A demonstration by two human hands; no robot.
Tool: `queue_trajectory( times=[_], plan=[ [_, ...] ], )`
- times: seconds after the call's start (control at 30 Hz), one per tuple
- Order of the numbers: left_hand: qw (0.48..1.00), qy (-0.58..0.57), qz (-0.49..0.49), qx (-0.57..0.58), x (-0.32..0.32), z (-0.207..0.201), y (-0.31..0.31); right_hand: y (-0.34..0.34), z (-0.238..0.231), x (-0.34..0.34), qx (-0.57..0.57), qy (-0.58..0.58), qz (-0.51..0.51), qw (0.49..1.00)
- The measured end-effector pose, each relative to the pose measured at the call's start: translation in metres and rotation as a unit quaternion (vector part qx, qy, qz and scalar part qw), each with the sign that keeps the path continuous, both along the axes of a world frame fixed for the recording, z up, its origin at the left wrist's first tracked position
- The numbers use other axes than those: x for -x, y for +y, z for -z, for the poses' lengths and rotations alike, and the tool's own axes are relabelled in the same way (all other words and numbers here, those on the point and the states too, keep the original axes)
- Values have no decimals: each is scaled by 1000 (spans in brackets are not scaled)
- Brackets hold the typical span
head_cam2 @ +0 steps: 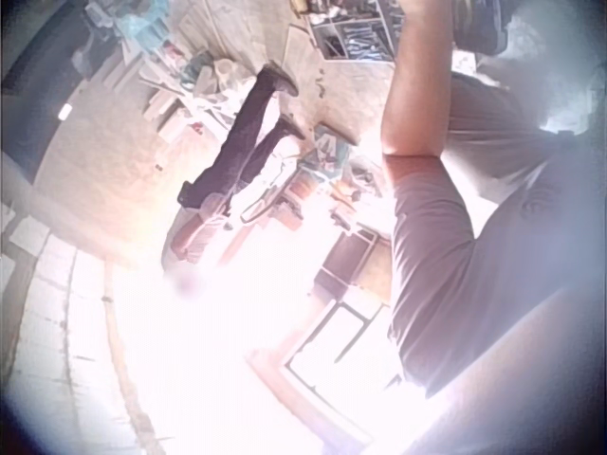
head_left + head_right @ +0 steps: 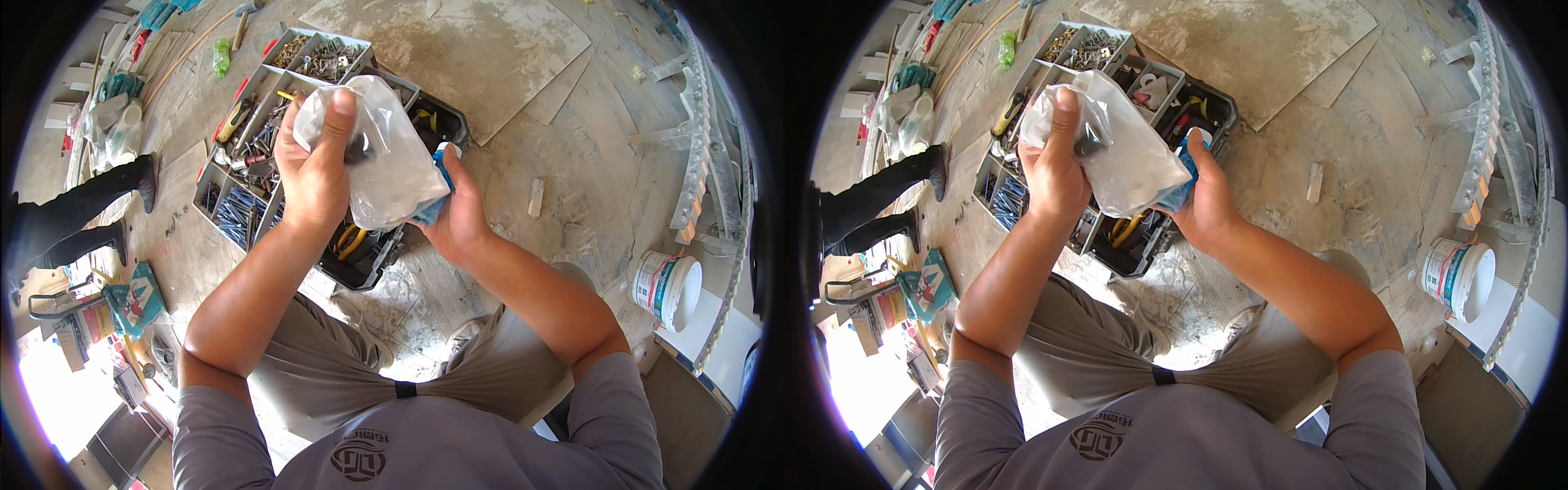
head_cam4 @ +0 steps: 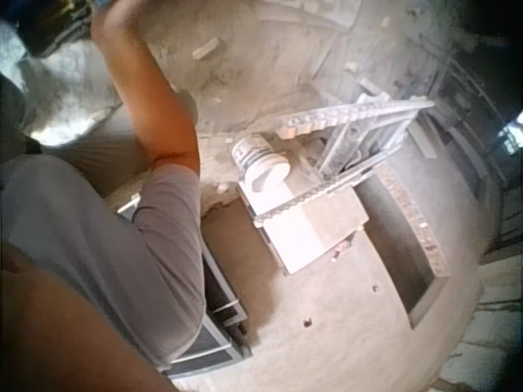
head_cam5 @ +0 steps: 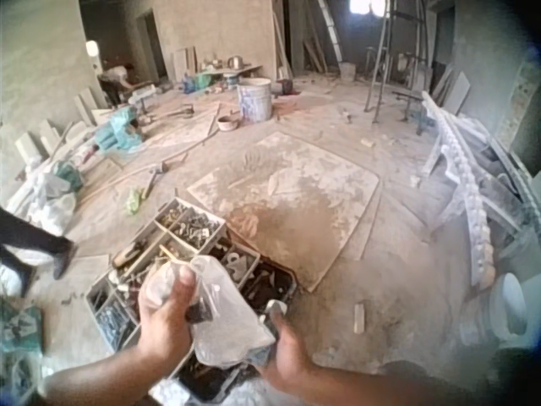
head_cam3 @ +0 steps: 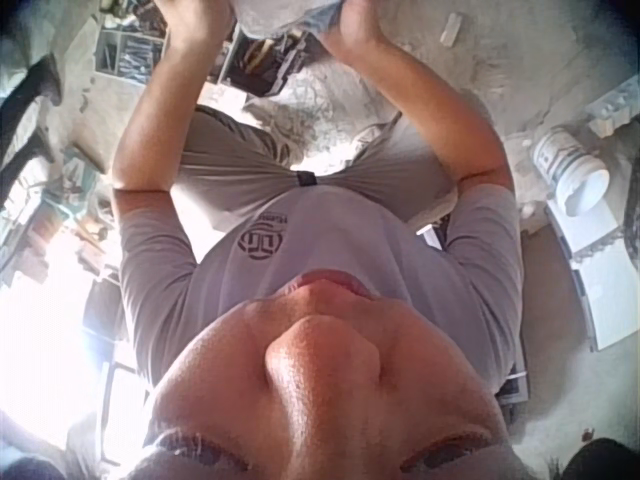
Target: The person sits on the floor and retrieves a small blue container from a toolbox. They open the container, remove a seal, and place the container on a window sill. The person then opens a second container and appears to mix or prepare the contents.
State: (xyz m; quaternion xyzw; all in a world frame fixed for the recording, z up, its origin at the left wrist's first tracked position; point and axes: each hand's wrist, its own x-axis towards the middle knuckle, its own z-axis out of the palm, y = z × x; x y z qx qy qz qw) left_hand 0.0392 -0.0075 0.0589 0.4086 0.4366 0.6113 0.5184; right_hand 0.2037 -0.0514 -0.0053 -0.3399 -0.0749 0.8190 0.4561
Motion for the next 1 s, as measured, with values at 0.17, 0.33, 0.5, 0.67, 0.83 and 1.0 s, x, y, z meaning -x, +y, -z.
queue_trajectory(
  times=[0.17, 0.33, 0.5, 0.67, 0.83, 1.0],
  plan=[
    [954, -198, 194, 116, -1, -2, -4, -1, -5, 2, -13, -12, 5, 1000],
    [921, -181, 318, 131, -14, -1, -6, -2, -15, 1, -17, -21, 4, 1000],
    [922, -183, 319, 121, -15, 1, -10, -7, -17, -1, -14, -31, -9, 999],
    [956, -175, 219, 90, -12, 3, -10, -18, -17, 2, 16, -29, -28, 999],
    [980, -102, 163, 43, -12, 1, -15, -18, -15, 1, 2, -14, -13, 1000],
    [979, -110, 169, 30, -10, 1, -18, -17, -13, -2, -13, -34, -17, 999]
  ],
)
